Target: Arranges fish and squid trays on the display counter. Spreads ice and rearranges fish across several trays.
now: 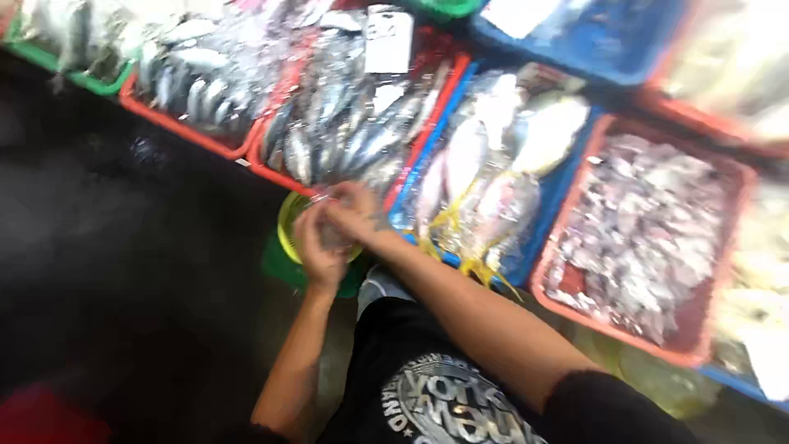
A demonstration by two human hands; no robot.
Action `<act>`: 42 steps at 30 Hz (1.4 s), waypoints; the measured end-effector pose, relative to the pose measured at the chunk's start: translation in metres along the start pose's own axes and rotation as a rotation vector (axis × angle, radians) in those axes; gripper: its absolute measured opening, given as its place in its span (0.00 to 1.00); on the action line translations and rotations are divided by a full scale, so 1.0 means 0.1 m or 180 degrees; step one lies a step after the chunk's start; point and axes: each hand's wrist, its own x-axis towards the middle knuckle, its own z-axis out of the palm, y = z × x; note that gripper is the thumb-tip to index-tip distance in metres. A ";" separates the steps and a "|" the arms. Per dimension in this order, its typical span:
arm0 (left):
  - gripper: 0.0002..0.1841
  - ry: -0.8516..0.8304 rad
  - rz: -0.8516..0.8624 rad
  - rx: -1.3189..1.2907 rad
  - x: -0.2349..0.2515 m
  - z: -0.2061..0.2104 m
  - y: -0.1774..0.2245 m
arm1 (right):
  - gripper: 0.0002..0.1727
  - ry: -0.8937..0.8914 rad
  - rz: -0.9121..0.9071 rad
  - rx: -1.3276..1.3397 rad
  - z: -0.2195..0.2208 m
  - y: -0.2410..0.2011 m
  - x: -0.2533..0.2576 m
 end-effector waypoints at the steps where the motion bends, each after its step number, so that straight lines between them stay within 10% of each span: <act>1: 0.28 0.0153 -0.0150 -0.0031 -0.17 -0.03 -0.17 | 0.24 -0.0185 0.0132 -0.0206 0.09 0.04 0.00; 9: 0.33 -0.1097 -0.2040 0.0654 -0.69 0.05 -1.17 | 0.22 -0.0081 -0.0488 -0.1010 0.18 0.22 -0.69; 12: 0.29 -0.0456 -0.2734 0.0136 -0.69 0.14 -0.98 | 0.12 0.0687 -0.0991 -0.1214 -0.27 0.60 -1.31; 18: 0.26 -0.0067 -0.0685 0.0377 -0.65 0.33 0.26 | 0.15 0.2298 0.0099 -0.0686 -1.38 1.51 -2.53; 22: 0.29 -0.1372 0.0156 0.0868 -0.34 1.12 0.96 | 0.13 0.2584 0.0151 -0.0362 -1.61 1.48 -2.44; 28: 0.38 -0.2306 -0.0328 0.2167 -0.07 2.02 1.26 | 0.13 0.2273 0.0074 -0.0186 -1.48 1.50 -1.96; 42: 0.44 -0.3068 -0.0192 0.2190 -0.24 1.29 0.99 | 0.28 0.1844 0.0793 -0.1458 -1.42 1.48 -1.58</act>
